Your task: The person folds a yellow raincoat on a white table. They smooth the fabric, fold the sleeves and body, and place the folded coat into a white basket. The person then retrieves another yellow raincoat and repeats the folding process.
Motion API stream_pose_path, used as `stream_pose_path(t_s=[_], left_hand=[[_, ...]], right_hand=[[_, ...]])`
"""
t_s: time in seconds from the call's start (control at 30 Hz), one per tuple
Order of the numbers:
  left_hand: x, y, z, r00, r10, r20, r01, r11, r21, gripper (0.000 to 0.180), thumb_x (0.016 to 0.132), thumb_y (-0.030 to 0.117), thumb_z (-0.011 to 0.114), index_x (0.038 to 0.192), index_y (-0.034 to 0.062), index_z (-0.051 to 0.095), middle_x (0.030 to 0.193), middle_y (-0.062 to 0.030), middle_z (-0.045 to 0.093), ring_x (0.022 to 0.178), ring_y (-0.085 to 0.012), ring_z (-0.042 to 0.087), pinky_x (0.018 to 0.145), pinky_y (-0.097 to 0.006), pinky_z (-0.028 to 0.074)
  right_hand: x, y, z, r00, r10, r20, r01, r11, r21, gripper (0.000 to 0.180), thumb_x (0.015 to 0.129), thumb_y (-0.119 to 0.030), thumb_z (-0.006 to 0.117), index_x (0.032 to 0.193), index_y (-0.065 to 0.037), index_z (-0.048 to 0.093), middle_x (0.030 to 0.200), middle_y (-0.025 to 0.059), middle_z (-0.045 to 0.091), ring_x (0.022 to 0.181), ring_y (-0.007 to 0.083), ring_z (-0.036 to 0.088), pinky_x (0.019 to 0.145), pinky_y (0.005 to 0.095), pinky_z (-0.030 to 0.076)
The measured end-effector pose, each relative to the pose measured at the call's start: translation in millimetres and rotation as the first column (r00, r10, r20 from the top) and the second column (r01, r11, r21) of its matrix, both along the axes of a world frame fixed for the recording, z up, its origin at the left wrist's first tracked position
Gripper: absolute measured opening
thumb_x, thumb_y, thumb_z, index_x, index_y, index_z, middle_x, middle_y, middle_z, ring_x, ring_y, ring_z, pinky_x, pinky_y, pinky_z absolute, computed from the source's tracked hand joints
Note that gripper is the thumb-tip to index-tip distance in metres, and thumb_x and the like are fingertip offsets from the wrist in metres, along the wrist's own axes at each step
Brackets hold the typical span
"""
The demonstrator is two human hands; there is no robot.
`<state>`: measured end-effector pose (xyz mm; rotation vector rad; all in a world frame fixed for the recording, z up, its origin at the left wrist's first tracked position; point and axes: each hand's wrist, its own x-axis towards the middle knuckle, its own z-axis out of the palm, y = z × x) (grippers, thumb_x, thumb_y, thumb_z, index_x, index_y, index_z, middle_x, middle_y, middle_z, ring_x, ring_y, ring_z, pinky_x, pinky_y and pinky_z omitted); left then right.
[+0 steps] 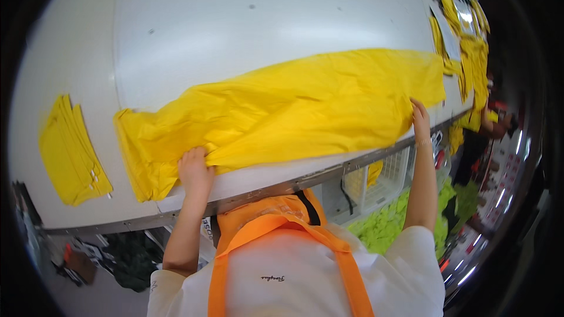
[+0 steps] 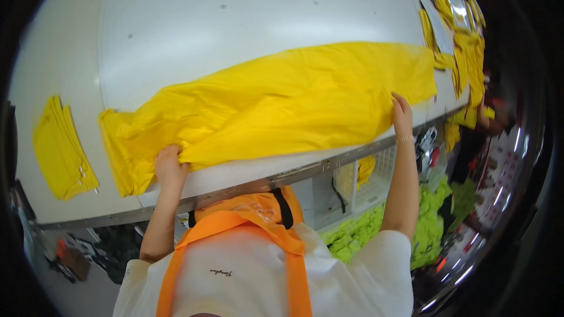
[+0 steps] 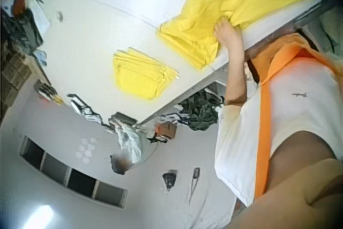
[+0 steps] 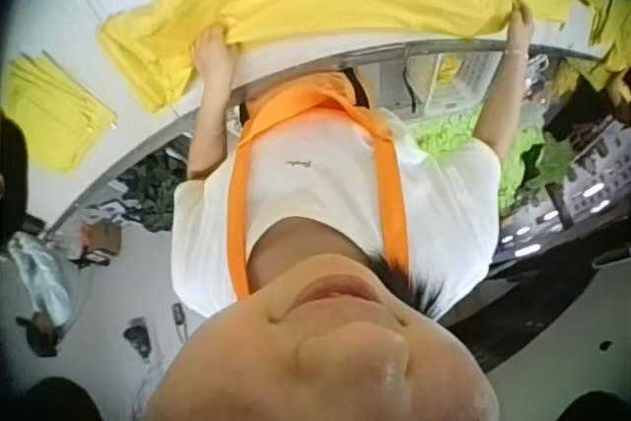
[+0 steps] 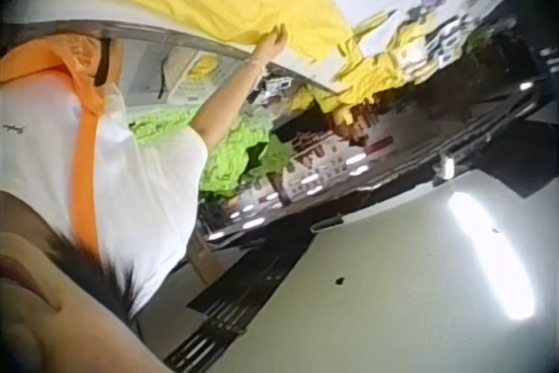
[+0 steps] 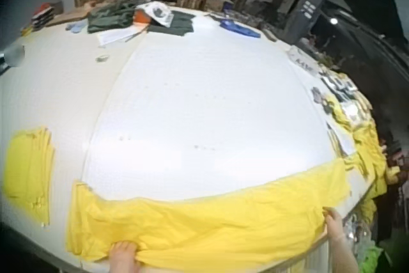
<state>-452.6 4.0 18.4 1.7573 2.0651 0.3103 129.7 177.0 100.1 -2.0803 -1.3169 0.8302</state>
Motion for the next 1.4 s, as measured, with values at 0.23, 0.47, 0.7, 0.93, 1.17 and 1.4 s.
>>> stream_pose_path(t_s=[0.23, 0.47, 0.7, 0.93, 1.17, 1.4], left_hand=[[2, -5, -9, 0.999, 0.04, -0.021, -0.04, 0.999, 0.015, 0.03, 0.058, 0.008, 0.071, 0.085, 0.0091, 0.056, 0.085, -0.008, 0.059, 0.087, -0.0284, 0.056, 0.075, -0.04, 0.041], [-29, -3, 55, 0.931, -0.335, -0.145, 0.365, 0.846, 0.389, 0.032, 0.063, 0.022, 0.072, 0.092, 0.014, 0.06, 0.098, -0.0048, 0.06, 0.097, -0.0262, 0.055, 0.088, -0.041, 0.035], [-127, 41, 38, 0.97, 0.035, 0.241, -0.188, 0.736, 0.65, 0.06, 0.068, 0.026, 0.07, 0.122, 0.0099, 0.047, 0.114, -0.0118, 0.056, 0.105, -0.028, 0.053, 0.1, -0.045, 0.029], [-179, 71, -38, 0.935, 0.17, 0.313, -0.306, 0.833, 0.461, 0.006, 0.07, 0.011, 0.065, 0.068, 0.01, 0.059, 0.086, -0.0002, 0.065, 0.086, -0.0219, 0.06, 0.102, -0.05, 0.025], [-186, 74, -28, 0.95, 0.259, 0.174, -0.306, 0.879, 0.365, 0.008, 0.071, 0.002, 0.061, 0.078, 0.0013, 0.063, 0.111, -0.0116, 0.06, 0.101, -0.0286, 0.056, 0.087, -0.032, 0.045], [-173, 86, 12, 0.814, 0.526, -0.246, -0.289, 0.735, 0.613, 0.051, 0.078, 0.021, 0.061, 0.127, 0.0105, 0.049, 0.138, -0.0197, 0.038, 0.126, -0.0368, 0.036, 0.103, -0.039, 0.031]], right_hand=[[-55, -11, 42, 0.871, 0.118, 0.477, -0.153, 0.988, 0.036, 0.032, 0.093, -0.026, 0.051, 0.096, 0.004, 0.061, 0.081, 0.006, 0.063, 0.074, 0.0155, 0.056, 0.069, 0.0281, 0.044], [-32, -80, 115, 0.747, 0.295, 0.596, -0.246, 0.955, -0.164, 0.036, 0.092, -0.03, 0.05, 0.097, 0.004, 0.062, 0.087, 0.0059, 0.064, 0.08, 0.016, 0.057, 0.075, 0.0283, 0.045], [-7, -115, 161, 0.732, 0.266, 0.627, -0.201, 0.964, -0.174, 0.04, 0.092, -0.035, 0.05, 0.096, 0.003, 0.062, 0.088, 0.0052, 0.063, 0.081, 0.0155, 0.056, 0.075, 0.028, 0.044], [27, -124, 209, 0.763, 0.135, 0.632, -0.112, 0.991, -0.077, 0.044, 0.091, -0.04, 0.049, 0.096, 0.002, 0.062, 0.089, 0.0045, 0.061, 0.081, 0.0151, 0.054, 0.076, 0.0277, 0.043], [89, -11, 210, 0.914, 0.027, 0.404, -0.07, 0.993, 0.091, 0.048, 0.09, -0.046, 0.049, 0.096, 0.001, 0.061, 0.09, 0.0038, 0.06, 0.082, 0.0146, 0.052, 0.076, 0.0274, 0.042], [99, 147, -27, 0.988, 0.14, 0.071, -0.128, 0.98, -0.15, 0.053, 0.09, -0.051, 0.048, 0.095, -0.001, 0.061, 0.091, 0.0031, 0.058, 0.082, 0.0142, 0.05, 0.076, 0.027, 0.042]])
